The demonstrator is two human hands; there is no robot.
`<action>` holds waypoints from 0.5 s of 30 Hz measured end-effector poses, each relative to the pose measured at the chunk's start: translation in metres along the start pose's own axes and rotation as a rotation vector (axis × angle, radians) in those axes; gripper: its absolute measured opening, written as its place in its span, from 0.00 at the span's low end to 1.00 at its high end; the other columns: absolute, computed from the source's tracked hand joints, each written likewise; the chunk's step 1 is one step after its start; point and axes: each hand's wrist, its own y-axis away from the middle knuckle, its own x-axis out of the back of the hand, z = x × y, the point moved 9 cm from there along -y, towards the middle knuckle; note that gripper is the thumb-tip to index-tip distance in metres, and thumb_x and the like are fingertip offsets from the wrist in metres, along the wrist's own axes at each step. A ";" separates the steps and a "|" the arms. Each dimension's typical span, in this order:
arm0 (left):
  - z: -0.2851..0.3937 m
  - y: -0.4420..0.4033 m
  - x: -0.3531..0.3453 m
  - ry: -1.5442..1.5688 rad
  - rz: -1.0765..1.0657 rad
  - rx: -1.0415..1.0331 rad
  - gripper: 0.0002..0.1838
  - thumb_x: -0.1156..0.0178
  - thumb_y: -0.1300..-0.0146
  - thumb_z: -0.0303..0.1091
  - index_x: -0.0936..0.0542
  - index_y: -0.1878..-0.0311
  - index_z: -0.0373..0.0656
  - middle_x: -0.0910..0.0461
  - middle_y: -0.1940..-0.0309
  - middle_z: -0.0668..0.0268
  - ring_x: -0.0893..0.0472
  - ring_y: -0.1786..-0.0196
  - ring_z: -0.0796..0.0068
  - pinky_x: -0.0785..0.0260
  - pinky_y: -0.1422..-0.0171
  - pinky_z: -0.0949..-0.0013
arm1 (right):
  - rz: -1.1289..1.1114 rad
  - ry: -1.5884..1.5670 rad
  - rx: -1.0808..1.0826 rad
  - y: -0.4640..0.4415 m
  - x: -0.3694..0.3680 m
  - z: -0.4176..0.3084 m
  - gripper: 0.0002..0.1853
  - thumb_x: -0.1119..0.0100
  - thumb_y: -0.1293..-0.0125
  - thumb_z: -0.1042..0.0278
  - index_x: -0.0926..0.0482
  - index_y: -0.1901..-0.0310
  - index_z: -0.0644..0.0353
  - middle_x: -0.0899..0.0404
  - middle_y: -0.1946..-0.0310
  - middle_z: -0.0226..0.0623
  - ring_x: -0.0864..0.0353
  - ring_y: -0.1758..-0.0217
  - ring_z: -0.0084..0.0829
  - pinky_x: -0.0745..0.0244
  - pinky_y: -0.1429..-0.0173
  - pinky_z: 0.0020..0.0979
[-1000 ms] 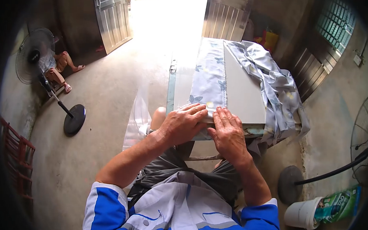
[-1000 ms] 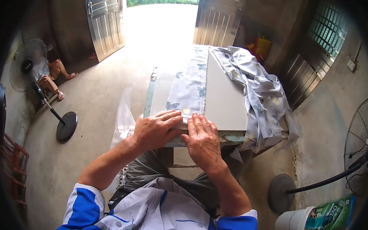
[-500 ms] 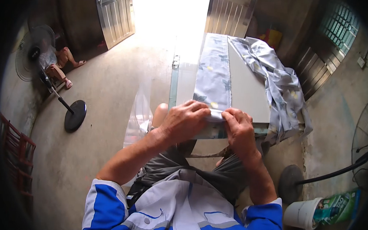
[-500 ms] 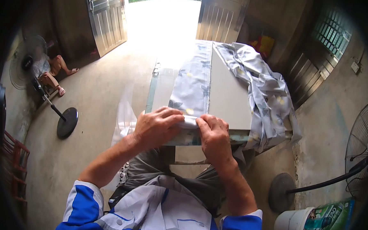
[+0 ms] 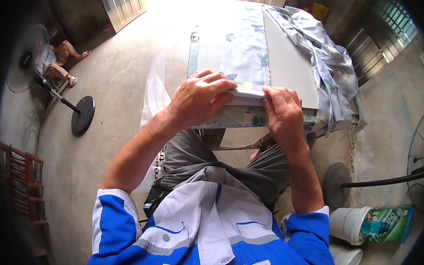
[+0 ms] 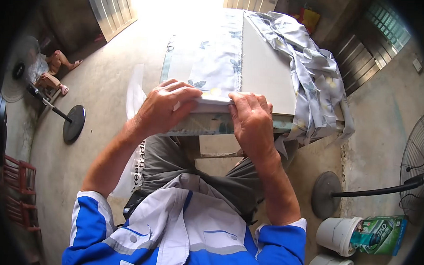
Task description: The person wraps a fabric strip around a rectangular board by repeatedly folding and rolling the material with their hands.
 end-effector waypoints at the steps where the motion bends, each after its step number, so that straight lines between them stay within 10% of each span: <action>1: -0.002 0.001 0.000 0.002 0.003 0.008 0.12 0.30 0.30 0.31 0.13 0.46 0.42 0.10 0.52 0.57 0.12 0.47 0.54 0.19 0.40 0.55 | -0.005 -0.006 -0.015 0.000 0.000 0.002 0.14 0.32 0.29 0.72 0.15 0.43 0.58 0.13 0.52 0.39 0.17 0.45 0.45 0.26 0.39 0.44; 15: -0.035 -0.005 -0.003 0.051 -0.016 0.192 0.18 0.31 0.29 0.38 0.15 0.41 0.41 0.10 0.56 0.52 0.12 0.50 0.52 0.18 0.44 0.55 | -0.012 -0.115 -0.135 -0.012 -0.010 0.021 0.15 0.33 0.26 0.69 0.17 0.43 0.66 0.13 0.56 0.50 0.14 0.51 0.51 0.22 0.42 0.48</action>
